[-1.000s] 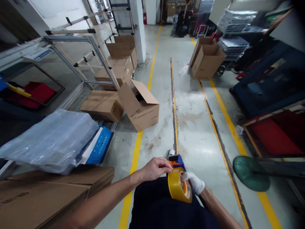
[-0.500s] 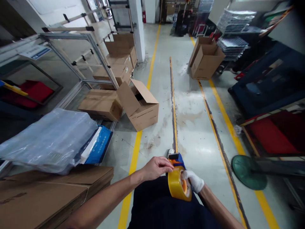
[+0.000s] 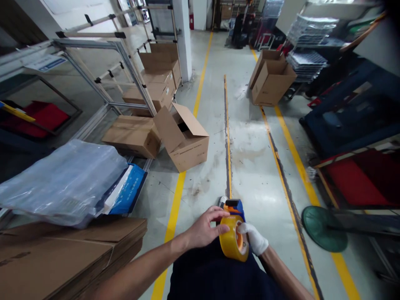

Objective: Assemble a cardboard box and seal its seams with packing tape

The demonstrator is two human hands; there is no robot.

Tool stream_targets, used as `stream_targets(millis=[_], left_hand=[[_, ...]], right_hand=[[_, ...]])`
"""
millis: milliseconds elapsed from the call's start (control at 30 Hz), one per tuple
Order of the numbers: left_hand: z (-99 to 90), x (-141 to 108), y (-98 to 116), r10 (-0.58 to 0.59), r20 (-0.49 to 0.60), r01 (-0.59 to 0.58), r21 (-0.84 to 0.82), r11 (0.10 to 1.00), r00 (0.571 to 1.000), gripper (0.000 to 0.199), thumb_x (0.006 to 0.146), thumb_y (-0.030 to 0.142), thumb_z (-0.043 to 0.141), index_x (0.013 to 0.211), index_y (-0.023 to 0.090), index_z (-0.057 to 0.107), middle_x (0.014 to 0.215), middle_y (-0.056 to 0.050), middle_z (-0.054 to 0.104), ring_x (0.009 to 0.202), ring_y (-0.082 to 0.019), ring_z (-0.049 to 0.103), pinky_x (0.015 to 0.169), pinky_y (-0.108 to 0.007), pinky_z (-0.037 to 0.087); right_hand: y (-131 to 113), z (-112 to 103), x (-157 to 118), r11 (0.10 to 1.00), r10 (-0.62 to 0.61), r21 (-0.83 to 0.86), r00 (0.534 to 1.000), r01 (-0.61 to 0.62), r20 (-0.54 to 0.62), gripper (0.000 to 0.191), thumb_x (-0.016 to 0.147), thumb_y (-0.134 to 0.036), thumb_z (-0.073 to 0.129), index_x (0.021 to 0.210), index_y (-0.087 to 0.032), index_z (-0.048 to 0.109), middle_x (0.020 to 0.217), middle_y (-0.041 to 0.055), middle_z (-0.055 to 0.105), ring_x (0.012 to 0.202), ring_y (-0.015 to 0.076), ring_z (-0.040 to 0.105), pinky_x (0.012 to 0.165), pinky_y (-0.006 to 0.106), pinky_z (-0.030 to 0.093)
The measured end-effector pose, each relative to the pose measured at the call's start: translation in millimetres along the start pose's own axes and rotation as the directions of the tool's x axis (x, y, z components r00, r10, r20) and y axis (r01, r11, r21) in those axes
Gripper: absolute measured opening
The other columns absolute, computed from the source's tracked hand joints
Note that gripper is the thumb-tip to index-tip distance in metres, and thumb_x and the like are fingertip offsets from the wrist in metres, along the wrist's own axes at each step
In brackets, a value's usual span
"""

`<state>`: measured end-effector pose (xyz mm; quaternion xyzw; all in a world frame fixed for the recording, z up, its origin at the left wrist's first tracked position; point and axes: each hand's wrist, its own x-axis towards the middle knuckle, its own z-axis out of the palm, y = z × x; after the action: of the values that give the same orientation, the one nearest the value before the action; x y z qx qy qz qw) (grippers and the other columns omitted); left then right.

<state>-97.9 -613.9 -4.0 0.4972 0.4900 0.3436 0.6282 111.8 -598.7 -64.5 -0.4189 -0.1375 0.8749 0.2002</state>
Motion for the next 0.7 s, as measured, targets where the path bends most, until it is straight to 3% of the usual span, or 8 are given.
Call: stream_targets(millis=[67, 133, 233, 367, 500, 600, 700], left_hand=[[10.6, -6, -1, -0.104, -0.096, 0.098, -0.072, 0.993, 0.990, 0.078, 0.072, 0.056, 0.082, 0.134, 0.018, 0.056, 0.137, -0.016, 0.053, 0.123, -0.028, 0.055, 0.106, -0.040, 0.045], [21.3, -13, -1, -0.214, -0.081, 0.188, -0.254, 0.949, 0.973, 0.085, 0.068, 0.061, 0.083, 0.133, 0.015, 0.052, 0.130, -0.018, 0.059, 0.114, -0.028, 0.059, 0.099, -0.040, 0.049], [31.2, -20, 0, -0.167, 0.043, 0.170, -0.430, 0.887, 0.985, 0.067, 0.073, 0.055, 0.083, 0.118, 0.014, 0.057, 0.110, -0.012, 0.067, 0.097, -0.022, 0.063, 0.088, -0.034, 0.051], [31.8, -24, 5, -0.122, -0.001, 0.106, -0.490, 0.865, 0.993, 0.053, 0.074, 0.048, 0.084, 0.109, 0.015, 0.061, 0.093, -0.005, 0.068, 0.083, -0.016, 0.060, 0.078, -0.028, 0.049], [27.8, -23, 8, -0.162, -0.036, 0.123, -0.497, 0.859, 0.986, 0.056, 0.066, 0.046, 0.089, 0.101, 0.013, 0.060, 0.082, -0.004, 0.067, 0.072, -0.014, 0.059, 0.069, -0.026, 0.045], [23.8, -19, 2, -0.205, -0.157, 0.114, -0.452, 0.885, 0.966, 0.061, 0.064, 0.049, 0.089, 0.101, 0.012, 0.059, 0.079, -0.005, 0.067, 0.070, -0.014, 0.059, 0.068, -0.027, 0.046], [14.8, -11, -11, -0.286, -0.376, 0.154, -0.344, 0.926, 0.881, 0.062, 0.068, 0.060, 0.082, 0.100, 0.012, 0.059, 0.076, -0.004, 0.066, 0.070, -0.017, 0.060, 0.068, -0.029, 0.048]], right_hand=[[-3, 3, -1, 0.998, -0.061, 0.032, 0.998, 0.061, 0.011, 0.028, 0.054, -0.026, 0.067, 0.078, -0.016, 0.076, 0.080, 0.0076, 0.076, 0.074, 0.0233, 0.069, 0.077, 0.034, 0.055], [-6, 7, -2, 0.992, -0.117, 0.043, 0.993, 0.117, 0.019, 0.034, 0.055, -0.024, 0.067, 0.086, -0.016, 0.076, 0.090, 0.0085, 0.077, 0.085, 0.0267, 0.071, 0.086, 0.039, 0.055], [-9, 13, -3, 0.983, -0.181, -0.008, 0.982, 0.182, 0.049, 0.043, 0.055, -0.020, 0.068, 0.097, -0.015, 0.075, 0.094, 0.0093, 0.077, 0.089, 0.0286, 0.071, 0.090, 0.043, 0.055], [-10, 21, -2, 0.971, -0.211, -0.097, 0.973, 0.220, 0.091, 0.042, 0.061, -0.024, 0.075, 0.102, -0.013, 0.072, 0.097, 0.0103, 0.076, 0.089, 0.0272, 0.071, 0.087, 0.041, 0.056], [-14, 32, 2, 0.932, -0.273, -0.219, 0.957, 0.289, 0.097, 0.051, 0.075, -0.042, 0.079, 0.115, -0.014, 0.067, 0.111, 0.0124, 0.074, 0.100, 0.0281, 0.070, 0.095, 0.044, 0.054], [-21, 39, 3, 0.843, -0.361, -0.401, 0.930, 0.359, 0.073, 0.063, 0.079, -0.055, 0.075, 0.126, -0.015, 0.064, 0.129, 0.0141, 0.068, 0.121, 0.0318, 0.062, 0.111, 0.049, 0.045], [-26, 48, 4, 0.765, -0.470, -0.515, 0.882, 0.387, -0.035, 0.073, 0.082, -0.067, 0.065, 0.137, -0.019, 0.058, 0.149, 0.0107, 0.053, 0.144, 0.0286, 0.042, 0.127, 0.045, 0.025]])
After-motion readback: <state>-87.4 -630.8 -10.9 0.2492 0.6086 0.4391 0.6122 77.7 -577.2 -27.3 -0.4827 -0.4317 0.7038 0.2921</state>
